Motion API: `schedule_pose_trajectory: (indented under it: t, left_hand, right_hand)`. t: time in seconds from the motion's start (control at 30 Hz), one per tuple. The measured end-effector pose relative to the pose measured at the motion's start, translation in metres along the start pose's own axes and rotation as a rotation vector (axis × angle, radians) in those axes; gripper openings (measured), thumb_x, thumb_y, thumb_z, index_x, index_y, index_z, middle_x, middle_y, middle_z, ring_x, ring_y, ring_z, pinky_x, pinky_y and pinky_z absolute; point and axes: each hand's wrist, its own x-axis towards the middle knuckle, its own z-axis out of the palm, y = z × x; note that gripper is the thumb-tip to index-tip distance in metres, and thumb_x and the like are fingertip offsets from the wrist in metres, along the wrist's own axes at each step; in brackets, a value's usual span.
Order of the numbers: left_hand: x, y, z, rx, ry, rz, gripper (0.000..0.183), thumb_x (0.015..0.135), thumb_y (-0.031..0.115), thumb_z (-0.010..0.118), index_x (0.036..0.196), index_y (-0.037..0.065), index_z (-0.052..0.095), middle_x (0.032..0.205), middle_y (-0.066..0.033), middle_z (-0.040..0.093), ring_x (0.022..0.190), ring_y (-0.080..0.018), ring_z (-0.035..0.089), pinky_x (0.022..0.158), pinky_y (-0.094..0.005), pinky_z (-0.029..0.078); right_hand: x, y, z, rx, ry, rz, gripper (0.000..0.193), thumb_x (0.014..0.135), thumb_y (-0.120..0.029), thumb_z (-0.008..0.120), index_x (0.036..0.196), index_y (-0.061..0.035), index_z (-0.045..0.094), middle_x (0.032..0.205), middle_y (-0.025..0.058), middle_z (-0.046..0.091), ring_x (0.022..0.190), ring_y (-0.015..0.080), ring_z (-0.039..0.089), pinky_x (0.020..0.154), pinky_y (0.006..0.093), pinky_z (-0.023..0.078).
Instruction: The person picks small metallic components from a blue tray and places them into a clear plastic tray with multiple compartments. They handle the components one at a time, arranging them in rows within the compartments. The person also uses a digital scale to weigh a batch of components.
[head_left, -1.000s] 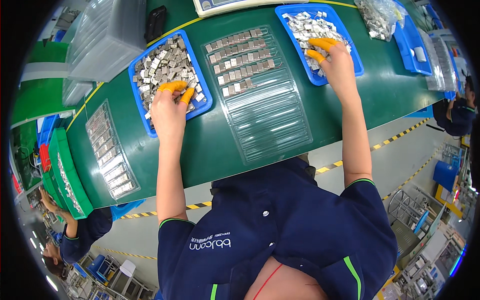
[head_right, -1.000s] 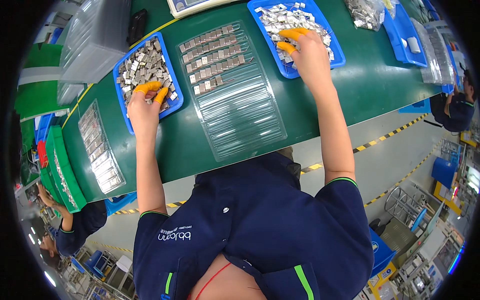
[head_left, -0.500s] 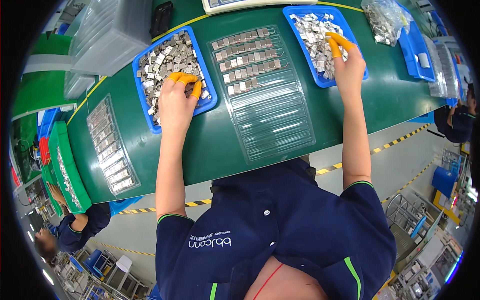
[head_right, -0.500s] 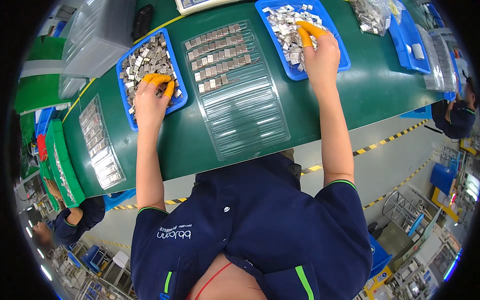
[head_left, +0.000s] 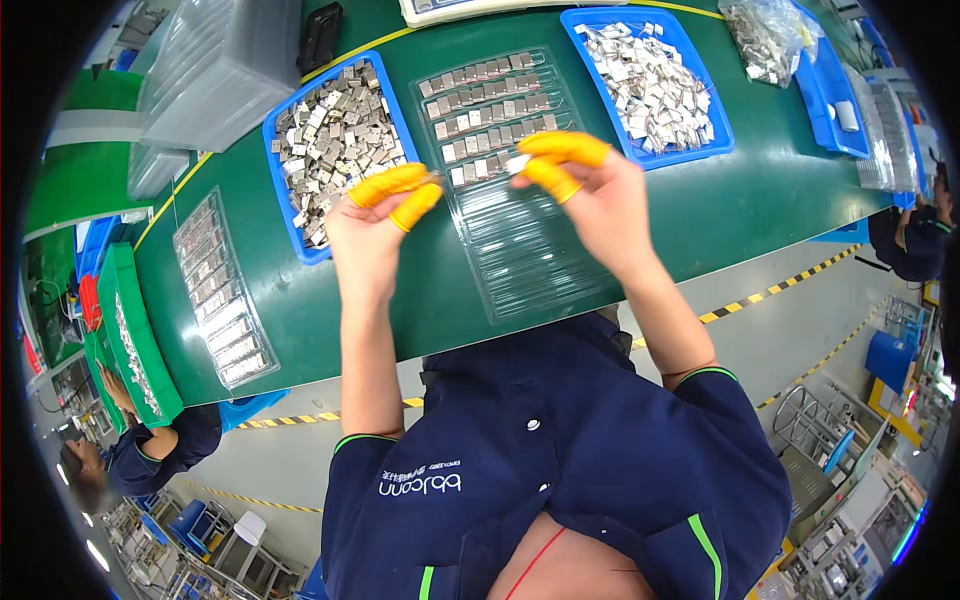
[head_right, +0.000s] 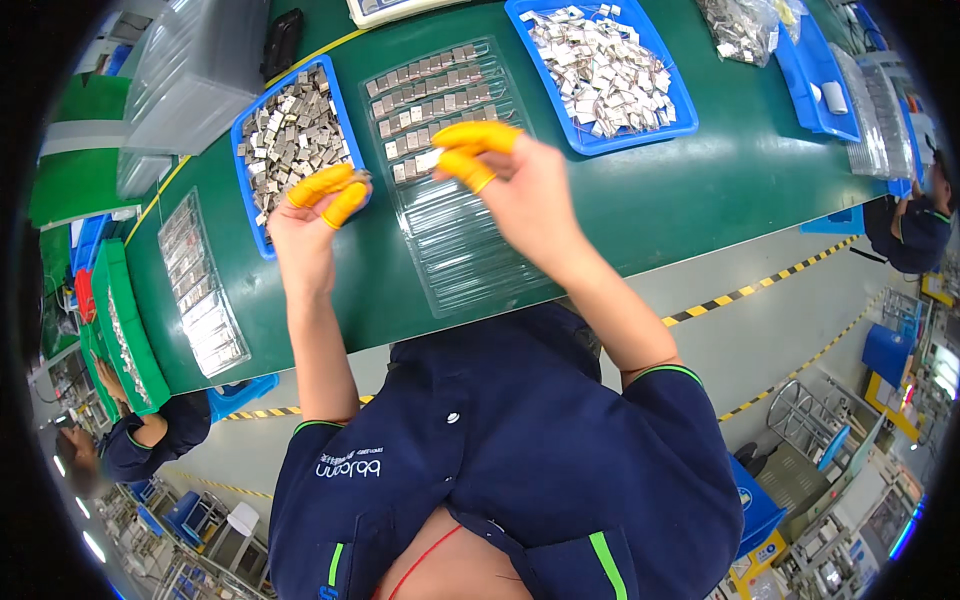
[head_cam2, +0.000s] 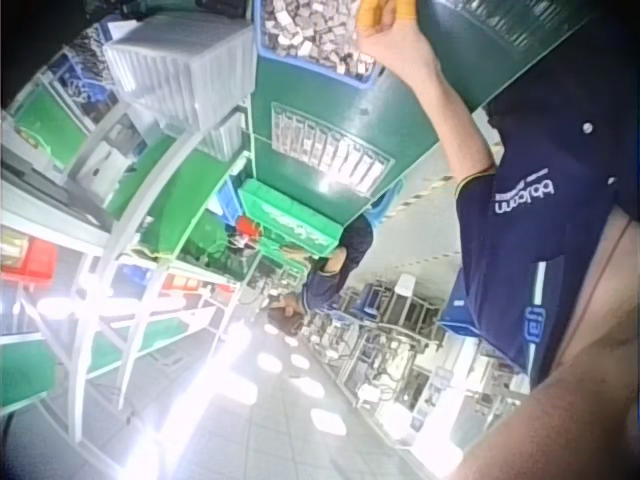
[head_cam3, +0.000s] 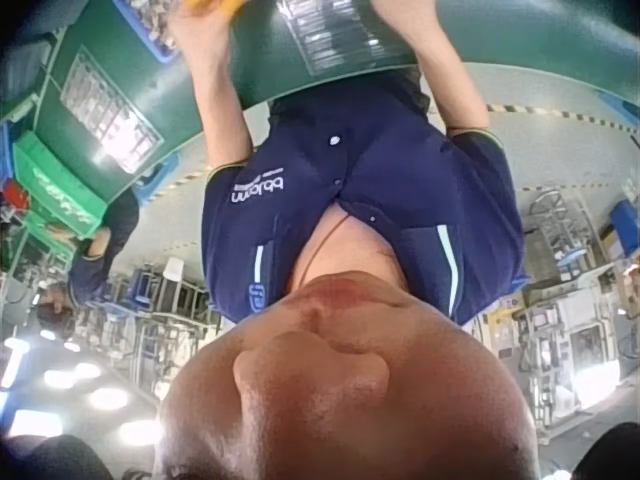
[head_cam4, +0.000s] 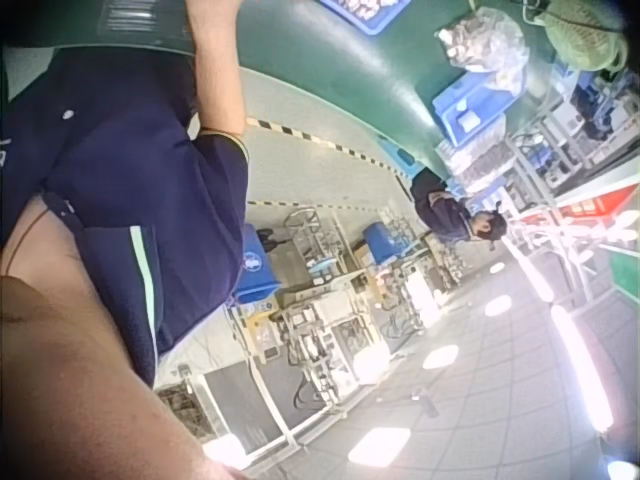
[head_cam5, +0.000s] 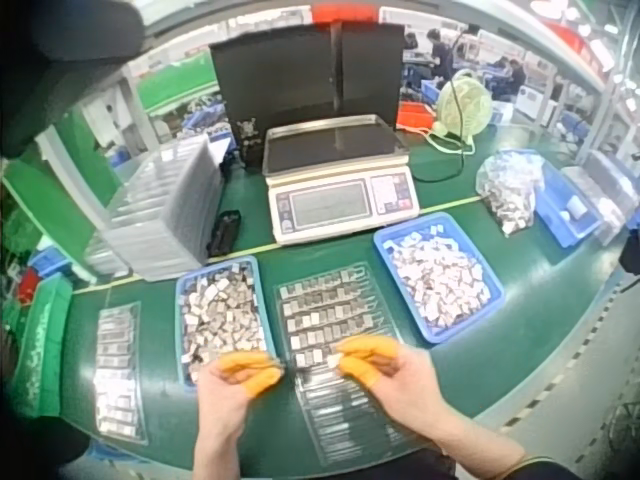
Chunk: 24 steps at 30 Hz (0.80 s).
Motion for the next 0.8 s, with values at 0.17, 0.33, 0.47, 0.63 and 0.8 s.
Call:
schedule_pose_trajectory:
  t: [0.17,0.33,0.47,0.63,0.8]
  left_hand:
    - [-0.017,-0.007,0.019,-0.067,-0.034,-0.068,0.028,0.074,-0.005,0.07,0.101,-0.007,0.063,0.095,-0.0152,0.067,0.084,-0.0214,0.067,0.078,-0.0286,0.054]
    - [-0.02,-0.009,0.022,-0.102,-0.035,-0.082,0.026,0.074,-0.006,0.07,0.099,-0.007,0.064,0.093,-0.0148,0.067,0.083,-0.0217,0.067,0.079,-0.0295,0.054]
    - [-0.021,-0.012,0.024,-0.119,-0.047,-0.077,0.025,0.074,-0.005,0.071,0.098,-0.007,0.065,0.093,-0.0147,0.067,0.083,-0.0224,0.067,0.079,-0.0302,0.054]
    - [-0.023,-0.014,0.029,-0.12,-0.021,-0.085,0.025,0.075,-0.003,0.07,0.098,-0.006,0.065,0.093,-0.0146,0.067,0.083,-0.023,0.067,0.079,-0.0297,0.054]
    - [-0.026,-0.016,0.029,-0.455,-0.049,-0.297,0.021,0.076,-0.004,0.069,0.096,-0.006,0.066,0.092,-0.0156,0.067,0.082,-0.0215,0.067,0.077,-0.0292,0.055]
  right_hand:
    - [-0.005,0.002,0.018,-0.335,-0.042,-0.2,0.019,0.079,-0.006,0.067,0.099,-0.0047,0.068,0.091,0.0078,0.069,0.081,0.0186,0.066,0.073,0.0277,0.05]
    - [-0.005,-0.004,0.011,-0.438,-0.051,-0.28,0.02,0.077,-0.006,0.068,0.097,-0.0065,0.069,0.091,0.0087,0.069,0.081,0.023,0.065,0.071,0.0294,0.051]
    - [-0.006,0.001,0.011,-0.456,-0.03,-0.351,0.02,0.076,-0.006,0.069,0.096,-0.0061,0.069,0.092,0.0081,0.069,0.081,0.0225,0.065,0.071,0.0291,0.051]
    - [-0.012,0.005,0.012,-0.403,0.028,-0.297,0.021,0.075,-0.004,0.069,0.096,-0.0053,0.07,0.092,0.0084,0.069,0.081,0.0218,0.066,0.072,0.0282,0.052]
    - [-0.022,0.008,0.016,-0.42,0.096,-0.345,0.024,0.074,-0.001,0.07,0.097,-0.0051,0.07,0.093,0.0108,0.069,0.082,0.0217,0.067,0.071,0.0275,0.052]
